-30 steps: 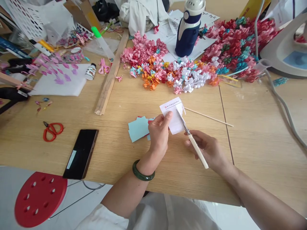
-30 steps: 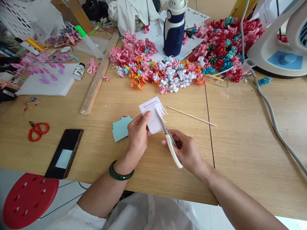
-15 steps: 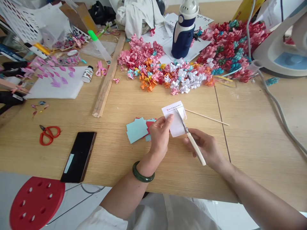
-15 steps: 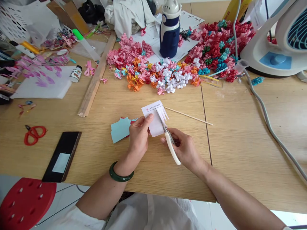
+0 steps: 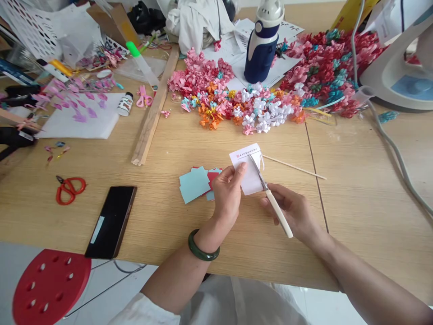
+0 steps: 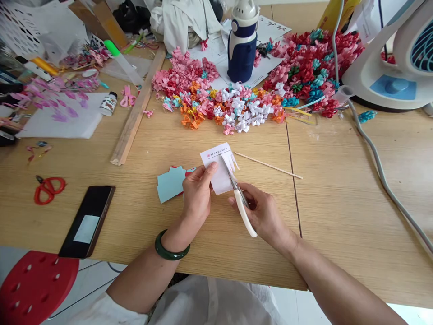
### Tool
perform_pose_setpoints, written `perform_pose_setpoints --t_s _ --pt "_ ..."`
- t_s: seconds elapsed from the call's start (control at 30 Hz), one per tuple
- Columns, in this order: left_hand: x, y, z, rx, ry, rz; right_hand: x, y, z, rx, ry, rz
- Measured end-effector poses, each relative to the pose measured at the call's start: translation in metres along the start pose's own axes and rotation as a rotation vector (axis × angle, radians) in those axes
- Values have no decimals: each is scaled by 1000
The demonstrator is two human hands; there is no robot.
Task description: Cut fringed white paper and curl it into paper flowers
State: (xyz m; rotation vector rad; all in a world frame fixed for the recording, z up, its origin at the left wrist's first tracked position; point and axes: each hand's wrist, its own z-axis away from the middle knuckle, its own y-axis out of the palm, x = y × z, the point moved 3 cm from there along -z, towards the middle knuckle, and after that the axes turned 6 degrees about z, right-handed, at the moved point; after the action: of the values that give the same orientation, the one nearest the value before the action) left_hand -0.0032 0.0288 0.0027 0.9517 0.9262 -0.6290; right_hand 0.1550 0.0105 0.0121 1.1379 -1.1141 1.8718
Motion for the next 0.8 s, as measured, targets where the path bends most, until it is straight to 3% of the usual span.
perform_pose_setpoints --t_s 0.5,0.8 --pt "4 -1 -1 7 2 40 -4 0 0 -4 4 -1" --pt "-13 -7 -10 -76 -4 109 15 -2 1 101 46 -5"
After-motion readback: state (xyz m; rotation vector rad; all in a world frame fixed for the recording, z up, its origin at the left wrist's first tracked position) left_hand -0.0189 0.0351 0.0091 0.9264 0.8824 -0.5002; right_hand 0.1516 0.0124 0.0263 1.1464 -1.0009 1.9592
